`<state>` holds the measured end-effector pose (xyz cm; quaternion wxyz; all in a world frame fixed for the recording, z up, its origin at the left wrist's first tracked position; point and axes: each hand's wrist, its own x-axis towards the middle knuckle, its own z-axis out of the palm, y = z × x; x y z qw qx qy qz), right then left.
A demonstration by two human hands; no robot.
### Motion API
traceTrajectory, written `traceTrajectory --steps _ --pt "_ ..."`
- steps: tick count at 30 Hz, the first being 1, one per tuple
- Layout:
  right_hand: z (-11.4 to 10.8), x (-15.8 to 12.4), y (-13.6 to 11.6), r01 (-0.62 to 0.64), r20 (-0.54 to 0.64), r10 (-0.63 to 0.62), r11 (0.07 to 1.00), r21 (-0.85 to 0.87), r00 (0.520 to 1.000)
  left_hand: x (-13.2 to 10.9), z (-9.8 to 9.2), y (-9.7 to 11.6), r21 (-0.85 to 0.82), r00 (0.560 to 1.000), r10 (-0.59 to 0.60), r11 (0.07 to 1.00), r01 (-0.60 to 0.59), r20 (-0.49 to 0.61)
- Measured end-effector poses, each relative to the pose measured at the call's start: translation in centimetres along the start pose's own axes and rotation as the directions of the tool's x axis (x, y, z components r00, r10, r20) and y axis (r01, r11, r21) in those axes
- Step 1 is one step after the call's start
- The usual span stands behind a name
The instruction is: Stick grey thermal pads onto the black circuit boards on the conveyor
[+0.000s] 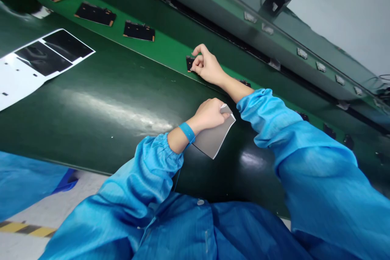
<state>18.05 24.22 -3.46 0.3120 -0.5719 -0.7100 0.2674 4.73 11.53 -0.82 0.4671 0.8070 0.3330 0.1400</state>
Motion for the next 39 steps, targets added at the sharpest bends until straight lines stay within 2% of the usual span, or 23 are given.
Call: traceTrajectory --steps 3,6,17,25,30,34,36,39 --pt "-0.1 0.7 0.7 -0.041 0.072 0.034 0.994 0.099 0.997 0.1 0.1 -0.1 -0.012 1.000 0.003 1.000 -0.003 -0.002" --pt "-0.3 0.7 1.4 -0.034 0.113 0.020 0.992 0.122 0.993 0.2 0.1 -0.2 -0.028 1.000 0.012 1.000 -0.013 -0.005" --pt "-1.9 -0.6 1.3 0.050 0.161 -0.039 0.997 -0.065 0.986 0.2 0.2 -0.1 -0.059 1.000 -0.008 0.998 0.008 -0.001" --pt "-2.6 -2.2 1.3 0.020 0.114 -0.006 0.992 -0.123 0.994 0.3 0.4 -0.4 -0.095 1.000 -0.009 0.995 0.007 -0.024" --pt "-2.3 -2.8 1.3 0.070 0.101 -0.040 0.948 -0.310 0.994 0.4 0.6 -0.7 -0.081 0.999 0.004 0.997 -0.007 -0.033" --pt "-1.7 -2.6 3.2 0.001 0.026 0.012 0.904 -0.427 1.000 0.4 0.6 -0.8 -0.085 1.000 0.014 0.996 -0.015 -0.018" --pt "-2.4 -2.3 4.7 -0.009 -0.015 0.003 0.905 -0.425 1.000 0.5 0.6 -0.7 -0.080 1.000 0.008 0.997 -0.010 -0.020" --pt "-5.0 -1.5 5.9 0.053 -0.042 -0.072 0.937 -0.344 0.997 0.5 0.5 -0.6 -0.074 1.000 -0.006 0.997 0.004 -0.016"
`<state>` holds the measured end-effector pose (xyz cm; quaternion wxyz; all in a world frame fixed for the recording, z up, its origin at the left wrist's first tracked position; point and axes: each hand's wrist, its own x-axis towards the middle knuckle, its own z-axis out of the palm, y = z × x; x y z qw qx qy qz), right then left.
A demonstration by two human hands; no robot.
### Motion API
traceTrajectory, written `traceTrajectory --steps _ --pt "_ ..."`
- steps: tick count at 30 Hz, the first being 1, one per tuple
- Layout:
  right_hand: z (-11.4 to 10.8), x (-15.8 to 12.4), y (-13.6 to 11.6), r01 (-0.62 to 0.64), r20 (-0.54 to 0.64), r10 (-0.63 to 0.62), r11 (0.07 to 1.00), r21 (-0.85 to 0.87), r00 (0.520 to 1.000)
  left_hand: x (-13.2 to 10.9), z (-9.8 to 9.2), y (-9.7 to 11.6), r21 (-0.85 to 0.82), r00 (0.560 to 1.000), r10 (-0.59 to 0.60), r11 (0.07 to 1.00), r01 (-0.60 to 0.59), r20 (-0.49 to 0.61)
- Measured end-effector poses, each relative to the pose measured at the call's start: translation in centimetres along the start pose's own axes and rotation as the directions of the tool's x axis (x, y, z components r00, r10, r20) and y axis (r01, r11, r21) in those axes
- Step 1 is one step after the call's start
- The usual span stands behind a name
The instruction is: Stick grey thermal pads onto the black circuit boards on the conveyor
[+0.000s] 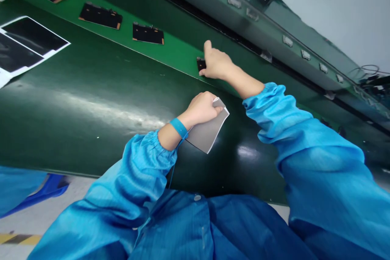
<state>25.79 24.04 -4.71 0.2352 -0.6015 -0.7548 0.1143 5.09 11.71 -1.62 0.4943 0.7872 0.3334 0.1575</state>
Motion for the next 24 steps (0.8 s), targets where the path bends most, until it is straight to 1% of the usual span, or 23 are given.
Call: traceTrajectory --steps 2,4,5,7,9,10,12,13,15,18,21,22,24 --pt "-1.8 1.0 -0.1 0.010 0.018 -0.011 0.998 0.065 1.000 0.0 0.0 0.1 0.001 1.000 -0.002 1.000 0.002 0.008" --pt "-2.8 2.6 -1.8 -0.041 0.079 0.031 0.990 0.134 0.996 -0.1 0.0 0.1 0.012 1.000 0.002 1.000 -0.002 0.011" --pt "-2.8 3.5 -3.1 -0.093 0.121 0.072 0.981 0.173 0.990 -0.2 0.0 0.1 0.021 1.000 0.004 1.000 -0.004 0.010" --pt "-1.8 5.5 -6.1 -0.225 0.215 0.172 0.941 0.253 0.961 -0.3 0.0 0.1 0.039 1.000 0.008 0.999 -0.008 0.010" --pt "0.2 7.7 -8.9 -0.313 0.283 0.224 0.892 0.325 0.933 -0.4 0.0 0.1 0.053 1.000 0.017 0.998 -0.018 0.014" --pt "1.3 8.7 -10.0 -0.329 0.299 0.227 0.875 0.354 0.927 -0.4 -0.1 0.2 0.062 1.000 0.025 0.998 -0.026 0.017" --pt "3.4 10.8 -11.5 -0.322 0.309 0.209 0.867 0.381 0.928 -0.4 -0.1 0.2 0.085 0.999 0.034 0.996 -0.036 0.029" --pt "4.3 11.7 -11.9 -0.315 0.314 0.201 0.872 0.374 0.928 -0.4 -0.1 0.2 0.097 0.999 0.030 0.995 -0.034 0.038" --pt "5.6 13.1 -12.1 -0.329 0.358 0.213 0.895 0.302 0.909 -0.4 -0.1 0.2 0.121 0.999 0.011 0.992 -0.017 0.052" --pt "6.7 14.3 -11.7 -0.308 0.420 0.192 0.924 0.227 0.887 -0.3 -0.1 0.2 0.130 0.998 0.003 0.992 -0.011 0.059" --pt "6.6 14.2 -11.1 -0.217 0.436 0.074 0.932 0.290 0.897 -0.4 0.0 0.3 0.120 0.998 0.006 0.993 -0.014 0.065" --pt "6.5 13.9 -11.0 -0.205 0.441 0.057 0.933 0.297 0.896 -0.4 0.1 0.3 0.122 0.998 0.001 0.992 -0.009 0.068" --pt "5.9 13.3 -11.4 -0.235 0.456 0.093 0.935 0.265 0.885 -0.3 0.1 0.3 0.135 0.997 -0.012 0.991 0.003 0.071"
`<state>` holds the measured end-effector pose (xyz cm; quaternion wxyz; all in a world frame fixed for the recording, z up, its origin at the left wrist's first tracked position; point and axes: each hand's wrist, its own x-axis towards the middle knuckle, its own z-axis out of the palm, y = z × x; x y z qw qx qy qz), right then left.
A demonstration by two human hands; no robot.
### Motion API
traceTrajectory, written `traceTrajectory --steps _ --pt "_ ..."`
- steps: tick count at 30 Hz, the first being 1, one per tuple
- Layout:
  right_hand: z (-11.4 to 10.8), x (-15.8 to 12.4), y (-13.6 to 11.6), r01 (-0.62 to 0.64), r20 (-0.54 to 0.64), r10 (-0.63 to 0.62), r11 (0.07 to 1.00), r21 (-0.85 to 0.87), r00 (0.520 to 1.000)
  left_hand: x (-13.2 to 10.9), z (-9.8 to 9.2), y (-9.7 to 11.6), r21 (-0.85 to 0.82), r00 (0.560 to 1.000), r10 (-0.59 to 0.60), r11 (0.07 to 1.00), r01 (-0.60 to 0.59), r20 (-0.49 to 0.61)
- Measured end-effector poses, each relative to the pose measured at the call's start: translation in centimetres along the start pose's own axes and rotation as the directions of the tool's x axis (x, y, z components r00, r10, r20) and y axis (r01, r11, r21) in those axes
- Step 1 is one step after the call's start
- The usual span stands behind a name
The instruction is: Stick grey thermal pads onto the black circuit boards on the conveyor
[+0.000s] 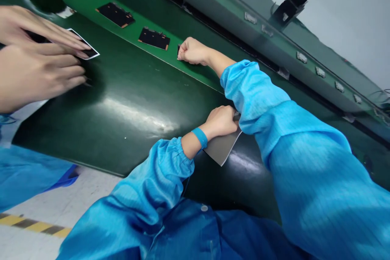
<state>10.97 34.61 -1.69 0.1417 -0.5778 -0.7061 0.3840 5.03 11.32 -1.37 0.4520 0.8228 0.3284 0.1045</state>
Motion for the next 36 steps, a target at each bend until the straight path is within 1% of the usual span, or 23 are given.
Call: traceTrajectory --steps 2,3,5,7,10,13,17,19,21,25,27,29,31,33,36 --pt "-0.1 -1.0 -0.7 -0.062 -0.020 0.061 0.998 -0.022 0.998 0.0 0.0 0.0 0.016 1.000 -0.008 1.000 0.008 0.001" --pt "-0.1 -1.5 -1.1 -0.071 -0.040 0.069 0.997 -0.035 0.997 0.1 0.0 0.0 0.021 1.000 -0.009 1.000 0.009 0.001" --pt "-0.2 -2.3 -1.8 -0.051 -0.069 0.045 0.996 -0.077 0.997 0.1 0.0 0.1 0.027 1.000 -0.007 1.000 0.007 0.001" --pt "-0.3 -2.9 -2.4 -0.050 -0.065 0.042 0.989 -0.139 0.997 0.0 -0.1 0.2 0.031 1.000 -0.002 1.000 0.002 0.002" --pt "-0.7 -3.8 -3.0 -0.088 -0.024 0.085 0.967 -0.238 0.996 0.0 -0.3 0.3 0.035 1.000 0.007 0.999 -0.007 0.002" --pt "-1.1 -4.3 -2.9 -0.081 0.008 0.088 0.945 -0.318 0.996 0.0 -0.3 0.4 0.031 1.000 0.007 0.999 -0.007 -0.001" --pt "-1.6 -4.0 -2.0 -0.020 0.064 0.045 0.936 -0.350 0.997 0.0 -0.3 0.2 0.013 1.000 0.007 1.000 -0.007 -0.008" --pt "-1.8 -3.9 -1.6 -0.001 0.103 0.043 0.926 -0.378 0.994 0.0 -0.2 0.2 0.000 1.000 0.014 1.000 -0.014 -0.012" --pt "-2.0 -4.2 -1.5 -0.003 0.111 0.052 0.917 -0.400 0.993 0.0 -0.2 0.2 -0.009 1.000 0.019 1.000 -0.019 -0.013" --pt "-2.1 -5.7 -1.7 -0.036 0.062 0.069 0.902 -0.431 0.996 -0.1 -0.3 0.2 -0.022 0.999 0.029 0.999 -0.029 -0.019" --pt "-1.9 -6.2 -1.5 -0.014 0.054 0.042 0.896 -0.443 0.998 -0.1 -0.3 0.2 -0.034 0.999 0.028 0.999 -0.028 -0.021" --pt "-1.5 -6.3 -1.0 -0.011 0.021 0.024 0.882 -0.472 1.000 0.0 -0.3 0.2 -0.046 0.999 0.024 0.999 -0.025 -0.023" --pt "-1.1 -6.0 -0.5 -0.057 -0.071 0.025 0.859 -0.509 0.997 0.0 -0.3 0.1 -0.057 0.999 0.027 0.998 -0.029 -0.035" --pt "-0.9 -6.0 -0.1 -0.132 -0.196 0.029 0.835 -0.534 0.980 0.0 -0.3 -0.1 -0.085 0.998 0.039 0.995 -0.044 -0.049" --pt "-1.5 -7.2 0.6 -0.180 -0.320 0.000 0.826 -0.534 0.948 -0.1 -0.4 -0.4 -0.161 0.998 0.036 0.986 -0.044 -0.054"
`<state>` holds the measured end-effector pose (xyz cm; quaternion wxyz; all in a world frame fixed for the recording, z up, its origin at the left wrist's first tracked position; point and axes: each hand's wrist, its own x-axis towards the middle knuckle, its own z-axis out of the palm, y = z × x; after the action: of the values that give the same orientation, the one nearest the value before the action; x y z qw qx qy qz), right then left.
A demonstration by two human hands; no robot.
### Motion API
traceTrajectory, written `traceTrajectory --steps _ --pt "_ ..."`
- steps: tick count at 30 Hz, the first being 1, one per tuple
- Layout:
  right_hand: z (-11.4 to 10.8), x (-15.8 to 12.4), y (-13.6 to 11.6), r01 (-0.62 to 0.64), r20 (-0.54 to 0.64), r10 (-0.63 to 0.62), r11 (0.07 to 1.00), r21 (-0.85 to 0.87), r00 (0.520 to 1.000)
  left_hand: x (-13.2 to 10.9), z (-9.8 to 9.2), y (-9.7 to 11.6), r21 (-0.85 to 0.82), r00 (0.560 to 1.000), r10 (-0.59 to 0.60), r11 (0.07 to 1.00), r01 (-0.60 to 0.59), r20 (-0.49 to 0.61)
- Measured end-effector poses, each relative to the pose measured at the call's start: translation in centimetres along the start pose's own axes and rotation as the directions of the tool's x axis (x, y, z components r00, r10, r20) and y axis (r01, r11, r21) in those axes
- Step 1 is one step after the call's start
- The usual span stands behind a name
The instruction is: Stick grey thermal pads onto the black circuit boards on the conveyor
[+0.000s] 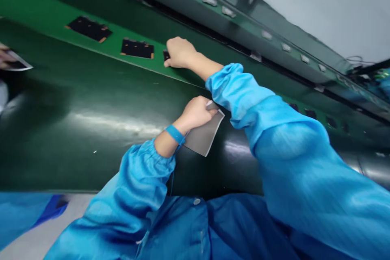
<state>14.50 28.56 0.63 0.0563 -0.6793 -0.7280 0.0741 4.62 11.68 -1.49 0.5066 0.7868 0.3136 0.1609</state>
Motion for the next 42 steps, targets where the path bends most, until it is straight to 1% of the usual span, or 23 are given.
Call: traceTrajectory --steps 2,3,5,7,9,11,12,14,17,21,23,27,29,31,33,34,36,37,39,42 --pt "-0.7 -2.0 1.7 -0.004 -0.052 0.007 0.998 0.057 0.999 0.2 -0.1 -0.3 -0.056 1.000 -0.026 0.998 0.025 -0.007" --pt "-0.9 -3.7 2.8 -0.002 -0.076 0.010 0.994 0.112 0.997 0.3 -0.2 -0.4 -0.096 0.999 -0.035 0.995 0.034 -0.010" --pt "-1.1 -8.1 5.2 0.015 -0.118 0.017 0.964 0.264 0.993 0.6 -0.3 -0.7 -0.167 0.998 -0.062 0.984 0.059 -0.011" --pt "-0.6 -13.5 7.6 0.043 -0.145 0.025 0.896 0.442 0.989 0.7 -0.3 -0.8 -0.214 0.995 -0.097 0.973 0.091 -0.017" --pt "0.4 -18.8 9.5 0.049 -0.123 0.036 0.778 0.627 0.992 0.7 -0.3 -0.7 -0.237 0.991 -0.130 0.964 0.119 -0.033" --pt "1.5 -22.9 10.5 0.035 -0.106 0.068 0.664 0.747 0.992 0.6 -0.3 -0.6 -0.249 0.987 -0.153 0.959 0.134 -0.056" --pt "2.0 -24.3 10.5 0.033 -0.118 0.092 0.632 0.774 0.989 0.5 -0.3 -0.5 -0.251 0.985 -0.158 0.958 0.137 -0.066" --pt "2.6 -25.9 9.8 0.042 -0.169 0.147 0.621 0.783 0.974 0.4 -0.3 -0.3 -0.248 0.983 -0.167 0.958 0.142 -0.080" --pt "2.5 -26.2 8.1 0.067 -0.245 0.167 0.682 0.729 0.955 0.3 -0.3 -0.1 -0.242 0.979 -0.183 0.957 0.158 -0.085" --pt "2.1 -25.7 6.9 0.100 -0.300 0.125 0.766 0.635 0.946 0.1 -0.4 0.0 -0.222 0.979 -0.177 0.963 0.152 -0.098" --pt "2.3 -25.8 6.9 0.141 -0.356 0.088 0.810 0.569 0.930 0.1 -0.4 0.0 -0.204 0.981 -0.163 0.969 0.139 -0.106" --pt "2.9 -26.4 6.8 0.222 -0.478 -0.030 0.910 0.351 0.878 0.0 -0.5 0.1 -0.185 0.983 -0.156 0.973 0.135 -0.100" --pt "3.0 -26.5 6.7 0.231 -0.513 -0.029 0.913 0.335 0.858 0.0 -0.4 0.1 -0.192 0.982 -0.161 0.971 0.139 -0.099" --pt "2.8 -26.5 6.6 0.209 -0.512 0.046 0.879 0.428 0.858 0.1 -0.4 0.1 -0.204 0.982 -0.162 0.969 0.140 -0.096" --pt "2.6 -26.3 6.6 0.162 -0.453 0.131 0.817 0.553 0.882 0.1 -0.4 0.1 -0.208 0.984 -0.161 0.968 0.142 -0.080" --pt "2.6 -26.2 6.5 0.140 -0.413 0.155 0.788 0.600 0.898 0.1 -0.3 0.1 -0.206 0.984 -0.161 0.968 0.144 -0.071" --pt "2.7 -26.0 6.5 0.126 -0.368 0.162 0.755 0.643 0.915 0.1 -0.3 0.0 -0.199 0.985 -0.162 0.969 0.147 -0.060" --pt "2.8 -25.9 6.5 0.134 -0.374 0.155 0.756 0.641 0.915 0.1 -0.3 0.0 -0.195 0.985 -0.160 0.970 0.147 -0.056" --pt "3.1 -25.9 6.3 0.162 -0.417 0.128 0.790 0.591 0.900 0.2 -0.3 -0.1 -0.191 0.986 -0.157 0.971 0.144 -0.052" --pt "3.4 -26.3 6.0 0.215 -0.478 0.029 0.868 0.448 0.878 0.2 -0.3 -0.1 -0.188 0.987 -0.152 0.972 0.139 -0.054"
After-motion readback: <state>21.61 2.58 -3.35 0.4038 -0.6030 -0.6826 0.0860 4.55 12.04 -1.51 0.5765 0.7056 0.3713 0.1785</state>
